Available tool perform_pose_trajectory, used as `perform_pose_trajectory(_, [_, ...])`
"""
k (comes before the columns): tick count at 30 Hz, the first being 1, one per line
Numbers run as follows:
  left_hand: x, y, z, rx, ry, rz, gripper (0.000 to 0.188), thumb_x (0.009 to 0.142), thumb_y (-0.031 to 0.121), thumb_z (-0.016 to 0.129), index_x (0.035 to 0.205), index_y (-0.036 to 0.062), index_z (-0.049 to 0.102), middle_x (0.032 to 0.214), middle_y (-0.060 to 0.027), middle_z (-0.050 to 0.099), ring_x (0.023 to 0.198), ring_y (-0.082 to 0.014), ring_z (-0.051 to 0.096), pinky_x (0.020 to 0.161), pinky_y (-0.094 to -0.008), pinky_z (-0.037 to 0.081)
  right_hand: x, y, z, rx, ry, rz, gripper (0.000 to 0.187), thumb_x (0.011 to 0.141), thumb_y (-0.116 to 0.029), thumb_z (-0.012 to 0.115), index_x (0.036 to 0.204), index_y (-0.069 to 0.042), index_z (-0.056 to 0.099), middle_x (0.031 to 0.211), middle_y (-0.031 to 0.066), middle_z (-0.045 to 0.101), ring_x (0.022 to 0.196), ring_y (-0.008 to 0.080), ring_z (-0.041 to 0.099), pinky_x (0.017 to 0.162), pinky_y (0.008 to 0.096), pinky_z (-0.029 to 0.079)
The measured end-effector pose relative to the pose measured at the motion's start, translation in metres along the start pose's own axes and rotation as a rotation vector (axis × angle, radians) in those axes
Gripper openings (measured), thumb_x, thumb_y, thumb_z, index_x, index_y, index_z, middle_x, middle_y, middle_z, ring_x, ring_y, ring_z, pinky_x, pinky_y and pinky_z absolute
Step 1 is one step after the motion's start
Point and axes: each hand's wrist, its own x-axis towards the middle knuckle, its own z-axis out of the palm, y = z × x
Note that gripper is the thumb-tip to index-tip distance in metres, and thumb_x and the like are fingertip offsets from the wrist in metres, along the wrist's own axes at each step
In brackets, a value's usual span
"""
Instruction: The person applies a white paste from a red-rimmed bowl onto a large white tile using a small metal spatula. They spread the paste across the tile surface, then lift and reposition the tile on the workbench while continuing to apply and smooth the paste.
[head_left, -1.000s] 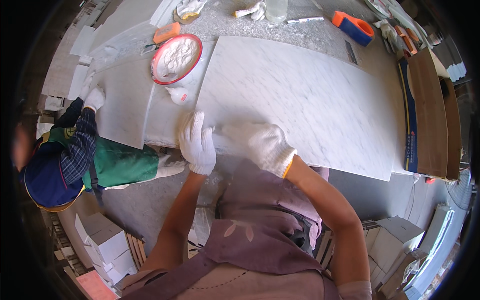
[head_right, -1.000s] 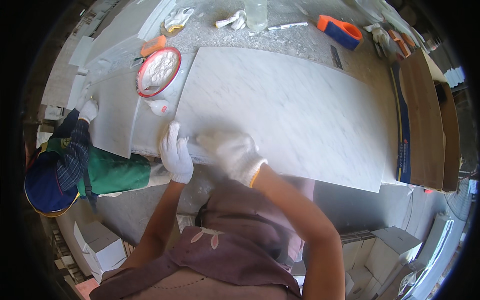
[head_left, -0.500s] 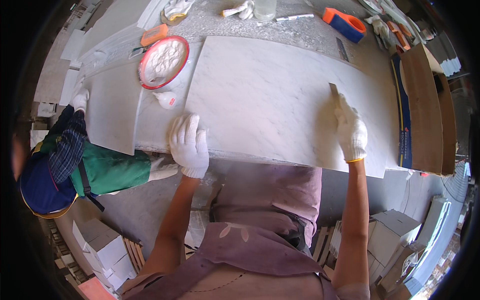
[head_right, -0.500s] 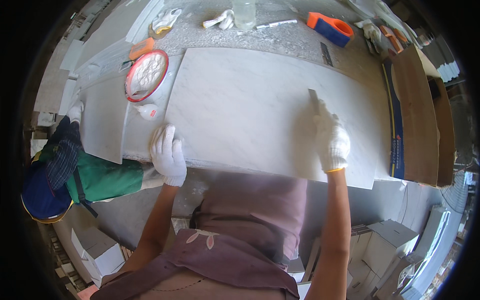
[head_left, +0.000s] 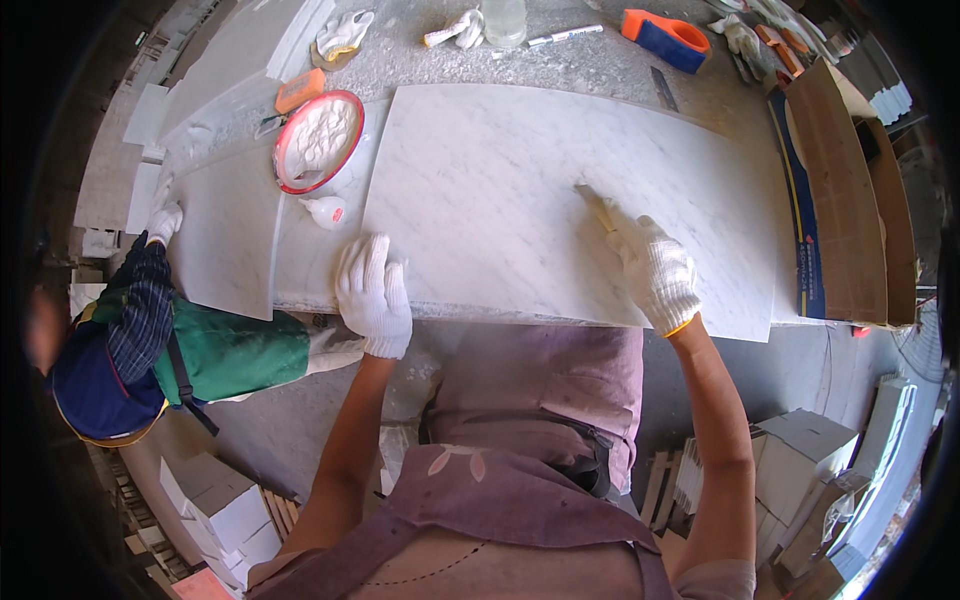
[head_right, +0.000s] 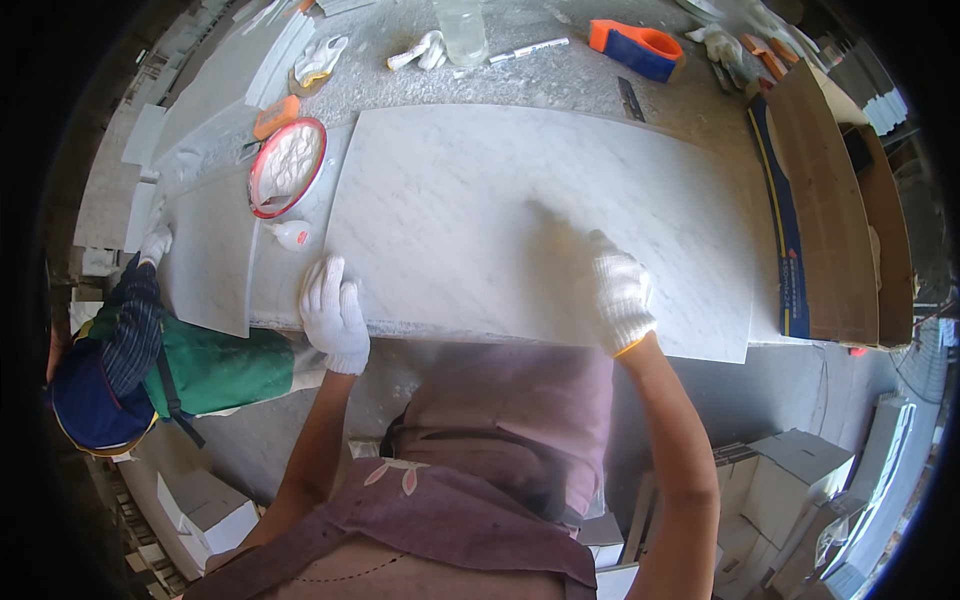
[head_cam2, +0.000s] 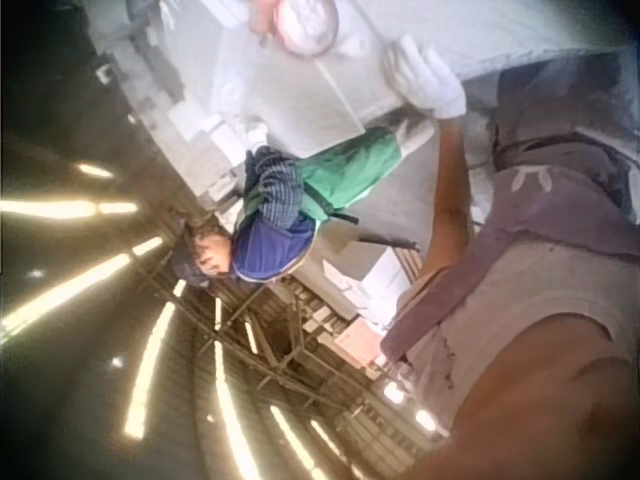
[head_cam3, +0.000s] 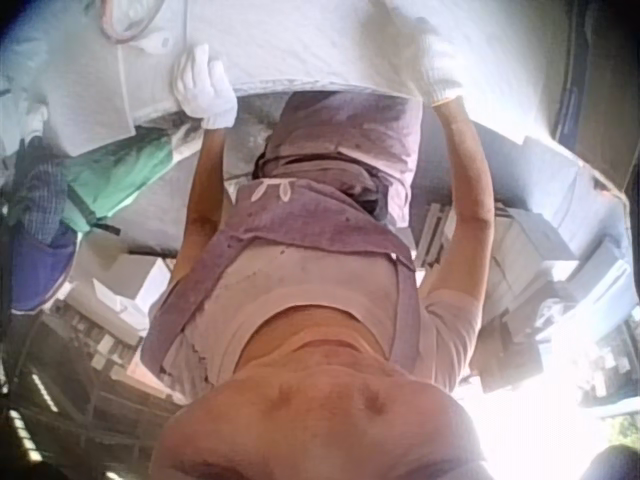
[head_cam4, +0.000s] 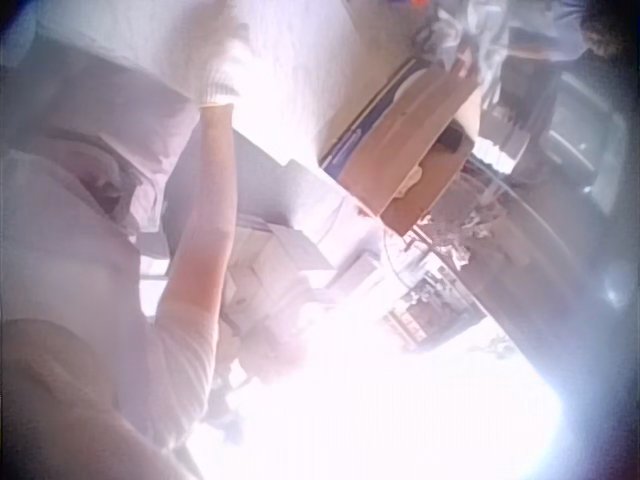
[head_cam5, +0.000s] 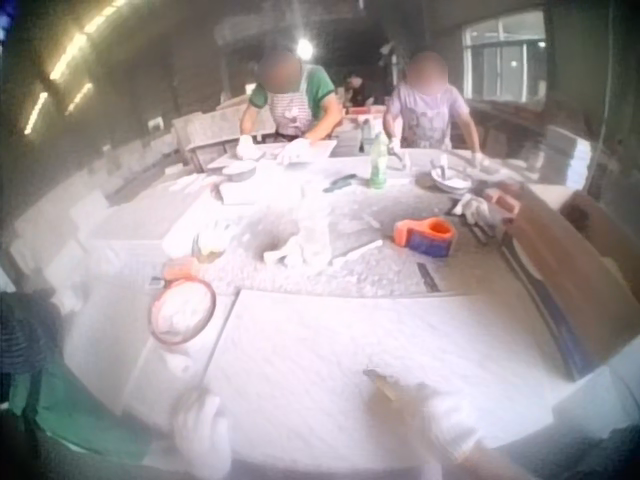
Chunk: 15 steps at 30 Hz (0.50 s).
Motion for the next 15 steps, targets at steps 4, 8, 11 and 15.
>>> perform_pose_trajectory(4, [0.0, 0.001, -0.001, -0.006, 0.012, 0.017, 0.041, 0.102, 0.028, 0.065, 0.138, 0.0104, 0.074, 0.136, -0.0115, 0.073, 0.133, -0.0364, 0.063, 0.116, -0.051, 0.046, -0.002, -0.003, -0.005, -0.029, -0.057, -0.058, 0.049, 0.102, -0.018, 0.067, 0.151, -0.02, 0.064, 0.095, 0.0207, 0.067, 0.077, 0.0396, 0.068, 0.068, 0.0495, 0.054])
perform_pose_trajectory(8, [0.0, 0.001, -0.001, 0.002, 0.001, 0.024, 0.041, 0.102, 0.027, 0.065, 0.138, 0.0101, 0.073, 0.136, -0.0117, 0.072, 0.133, -0.0363, 0.063, 0.116, -0.0513, 0.045, -0.001, -0.006, -0.003, 0.038, 0.093, -0.173, 0.049, 0.103, -0.021, 0.066, 0.152, -0.02, 0.063, 0.097, 0.0188, 0.068, 0.079, 0.0389, 0.069, 0.07, 0.0497, 0.055])
perform_pose_trajectory(11, [0.0, 0.001, -0.001, 0.0, -0.009, 0.008, 0.041, 0.102, 0.027, 0.064, 0.138, 0.0099, 0.074, 0.136, -0.0119, 0.073, 0.133, -0.0364, 0.062, 0.116, -0.0513, 0.045, 0.0, -0.002, 0.0, -0.008, -0.01, -0.162, 0.049, 0.103, -0.02, 0.066, 0.152, -0.02, 0.062, 0.097, 0.0182, 0.069, 0.079, 0.0381, 0.069, 0.07, 0.0493, 0.055])
perform_pose_trajectory(15, [0.002, 0.004, -0.003, 0.023, -0.025, -0.016, 0.04, 0.101, 0.026, 0.064, 0.136, 0.0095, 0.074, 0.135, -0.0122, 0.073, 0.133, -0.0371, 0.062, 0.116, -0.0511, 0.045, 0.006, 0.005, -0.002, 0.038, 0.037, -0.175, 0.049, 0.105, -0.02, 0.063, 0.153, -0.02, 0.061, 0.101, 0.0179, 0.07, 0.08, 0.0364, 0.07, 0.072, 0.0482, 0.056])
